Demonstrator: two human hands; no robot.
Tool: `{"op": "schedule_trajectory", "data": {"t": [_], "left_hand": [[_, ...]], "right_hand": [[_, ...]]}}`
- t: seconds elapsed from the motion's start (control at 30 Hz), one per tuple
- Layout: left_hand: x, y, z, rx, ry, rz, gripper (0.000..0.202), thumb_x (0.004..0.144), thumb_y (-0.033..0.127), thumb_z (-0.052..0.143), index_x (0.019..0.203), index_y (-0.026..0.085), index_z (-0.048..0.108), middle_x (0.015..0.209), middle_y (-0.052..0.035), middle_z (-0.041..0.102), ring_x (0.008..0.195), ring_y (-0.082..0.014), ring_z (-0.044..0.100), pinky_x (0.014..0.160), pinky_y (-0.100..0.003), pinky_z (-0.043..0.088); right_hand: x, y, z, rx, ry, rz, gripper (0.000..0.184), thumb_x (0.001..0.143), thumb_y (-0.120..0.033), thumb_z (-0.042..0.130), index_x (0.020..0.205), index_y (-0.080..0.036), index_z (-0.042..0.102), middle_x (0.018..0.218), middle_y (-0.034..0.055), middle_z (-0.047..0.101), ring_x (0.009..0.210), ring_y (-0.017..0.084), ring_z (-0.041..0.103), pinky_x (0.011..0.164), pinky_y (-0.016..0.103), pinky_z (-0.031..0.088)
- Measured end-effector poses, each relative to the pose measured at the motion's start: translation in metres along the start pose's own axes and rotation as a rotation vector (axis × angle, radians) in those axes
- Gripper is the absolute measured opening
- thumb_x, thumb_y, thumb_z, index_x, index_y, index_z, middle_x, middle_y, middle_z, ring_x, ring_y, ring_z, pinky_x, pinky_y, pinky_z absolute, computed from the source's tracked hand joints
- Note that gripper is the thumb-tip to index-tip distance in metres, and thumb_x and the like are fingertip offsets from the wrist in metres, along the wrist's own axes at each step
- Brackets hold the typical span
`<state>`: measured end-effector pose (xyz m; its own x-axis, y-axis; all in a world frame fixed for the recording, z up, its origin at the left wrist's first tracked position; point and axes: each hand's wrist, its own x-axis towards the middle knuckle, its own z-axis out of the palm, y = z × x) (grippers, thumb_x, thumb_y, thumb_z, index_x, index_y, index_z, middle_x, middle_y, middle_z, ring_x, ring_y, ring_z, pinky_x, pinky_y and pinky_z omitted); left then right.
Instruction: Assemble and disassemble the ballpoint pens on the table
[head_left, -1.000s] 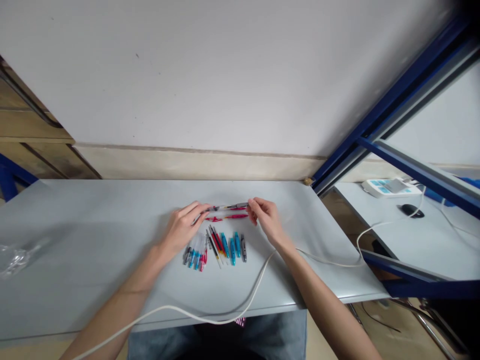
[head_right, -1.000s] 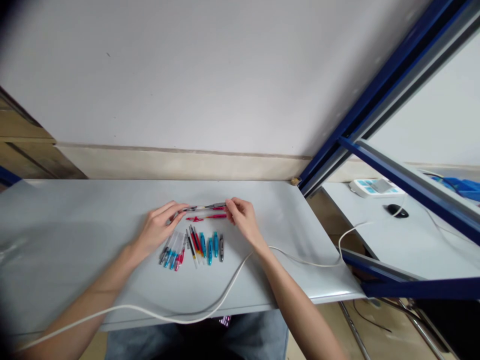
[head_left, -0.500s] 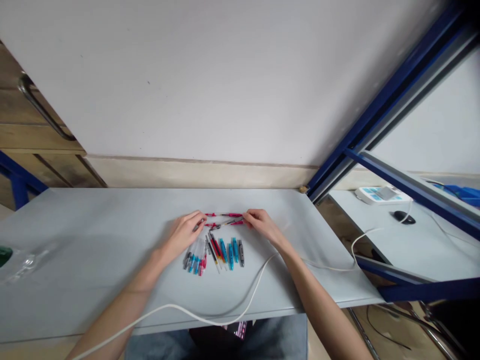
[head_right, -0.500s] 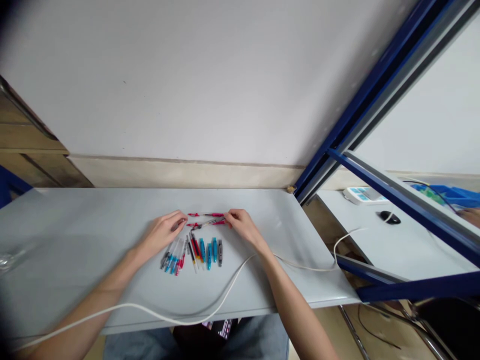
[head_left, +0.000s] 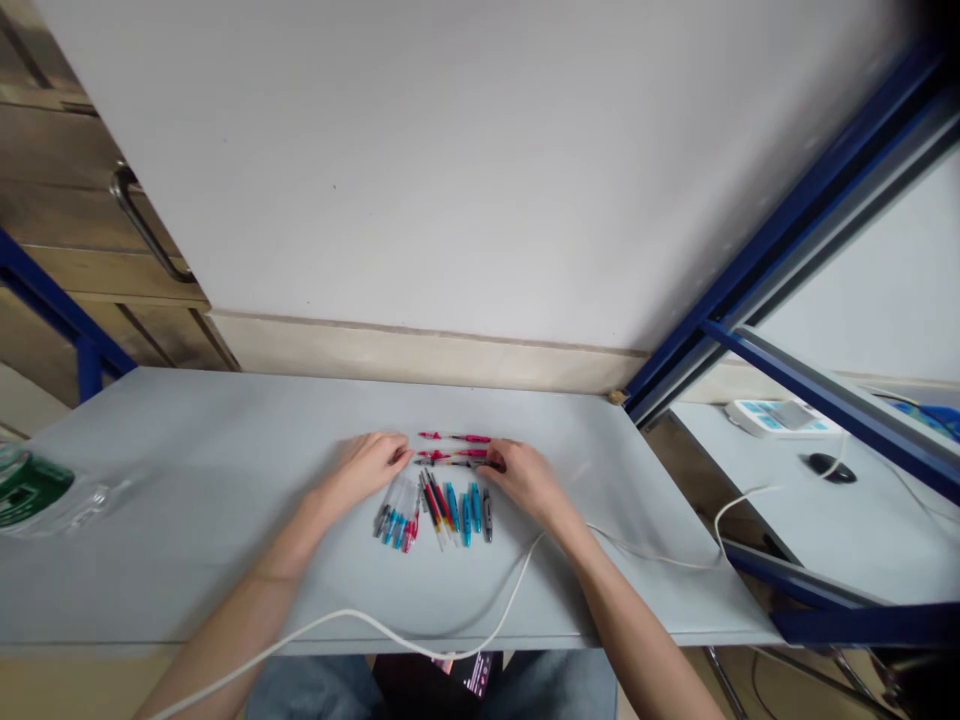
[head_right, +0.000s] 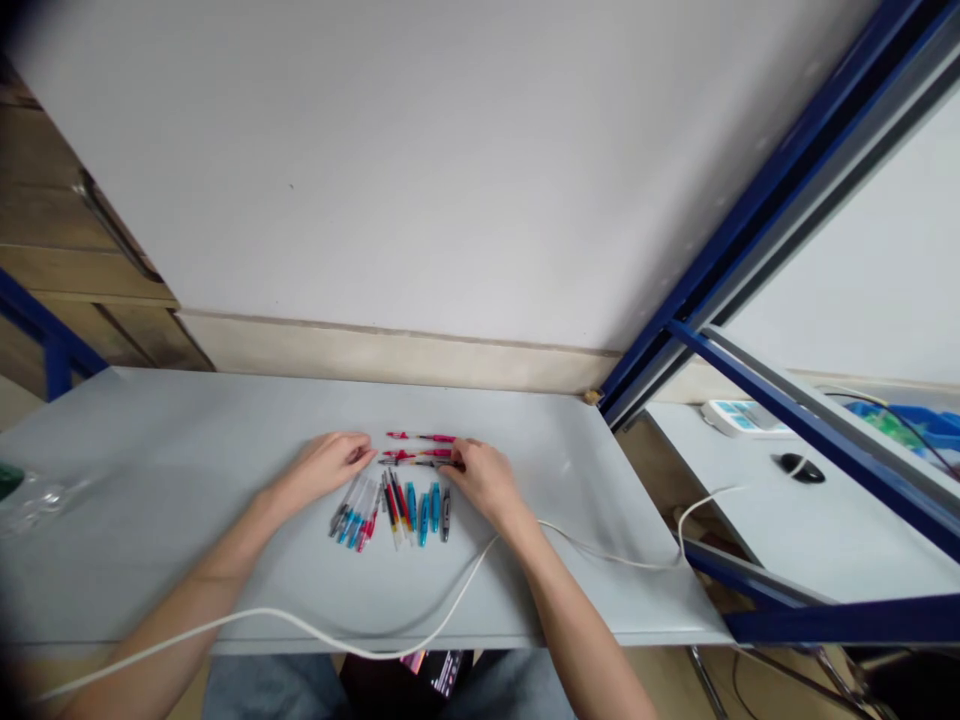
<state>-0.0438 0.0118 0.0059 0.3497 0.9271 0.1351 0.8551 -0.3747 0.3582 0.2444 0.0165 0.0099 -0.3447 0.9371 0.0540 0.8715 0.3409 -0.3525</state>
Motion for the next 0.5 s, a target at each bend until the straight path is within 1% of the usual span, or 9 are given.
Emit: {"op": "schedule_trajectory", "data": {"t": [0.07, 0.17, 0.27, 0.33, 0.4, 0.47, 0.5], "left_hand": [[-0.004, -0.002, -0.005, -0.004, -0.09, -0.029, 0.031, 0.095, 0.032, 0.045, 0.066, 0.021, 0.049, 0.059, 0.0017, 0.051, 0.055, -0.0139, 0.043, 0.057, -0.027, 0.024], [-0.008, -0.004, -0.011, -0.093, -0.194, -0.044, 0.022, 0.09, 0.028, 0.047, 0.069, 0.021, 0.049, 0.061, 0.0025, 0.053, 0.055, -0.013, 0.042, 0.056, -0.027, 0.025], [-0.009, -0.006, -0.014, -0.183, -0.24, -0.019, 0.012, 0.087, 0.026, 0.049, 0.077, 0.021, 0.053, 0.067, 0.0025, 0.057, 0.059, -0.013, 0.046, 0.058, -0.026, 0.028], [-0.01, -0.006, -0.014, -0.203, -0.259, -0.032, 0.014, 0.087, 0.031, 0.051, 0.077, 0.021, 0.053, 0.068, 0.002, 0.058, 0.06, -0.0135, 0.048, 0.058, -0.026, 0.029], [-0.01, -0.007, -0.013, -0.184, -0.282, -0.068, 0.02, 0.087, 0.037, 0.053, 0.075, 0.021, 0.053, 0.067, 0.0016, 0.058, 0.059, -0.0143, 0.049, 0.056, -0.026, 0.029], [-0.011, -0.007, -0.013, -0.147, -0.295, -0.088, 0.022, 0.086, 0.039, 0.055, 0.074, 0.021, 0.053, 0.066, 0.0014, 0.058, 0.059, -0.0149, 0.05, 0.055, -0.027, 0.028], [-0.012, -0.007, -0.012, -0.127, -0.292, -0.088, 0.021, 0.086, 0.038, 0.056, 0.074, 0.021, 0.053, 0.066, 0.0014, 0.059, 0.06, -0.0151, 0.051, 0.055, -0.027, 0.028]], "right_hand": [[-0.003, -0.002, 0.0, -0.107, 0.008, 0.003, 0.015, 0.096, -0.035, 0.063, 0.093, -0.02, 0.062, 0.092, 0.0052, 0.07, 0.08, 0.02, 0.064, 0.064, 0.028, 0.034], [-0.006, -0.003, 0.0, -0.218, -0.008, 0.028, 0.017, 0.1, -0.035, 0.058, 0.106, -0.02, 0.059, 0.1, 0.0072, 0.069, 0.084, 0.023, 0.065, 0.064, 0.029, 0.034], [-0.009, -0.008, -0.003, -0.291, 0.044, 0.061, 0.017, 0.101, -0.03, 0.056, 0.113, -0.019, 0.055, 0.107, 0.0092, 0.065, 0.092, 0.025, 0.064, 0.062, 0.03, 0.034], [-0.011, -0.017, -0.005, -0.28, 0.103, 0.053, 0.012, 0.103, -0.027, 0.051, 0.11, -0.019, 0.055, 0.106, 0.0088, 0.064, 0.096, 0.024, 0.063, 0.064, 0.03, 0.036], [-0.014, -0.032, -0.003, -0.197, 0.109, -0.003, 0.01, 0.104, -0.025, 0.048, 0.106, -0.02, 0.056, 0.103, 0.007, 0.064, 0.093, 0.022, 0.063, 0.067, 0.03, 0.039], [-0.017, -0.05, 0.004, -0.098, 0.052, -0.119, 0.008, 0.103, -0.023, 0.049, 0.101, -0.02, 0.057, 0.104, 0.0055, 0.064, 0.089, 0.019, 0.063, 0.072, 0.028, 0.042], [-0.018, -0.059, 0.008, -0.093, 0.017, -0.183, 0.007, 0.102, -0.022, 0.051, 0.099, -0.02, 0.058, 0.102, 0.0054, 0.064, 0.09, 0.019, 0.062, 0.074, 0.028, 0.042]]}}
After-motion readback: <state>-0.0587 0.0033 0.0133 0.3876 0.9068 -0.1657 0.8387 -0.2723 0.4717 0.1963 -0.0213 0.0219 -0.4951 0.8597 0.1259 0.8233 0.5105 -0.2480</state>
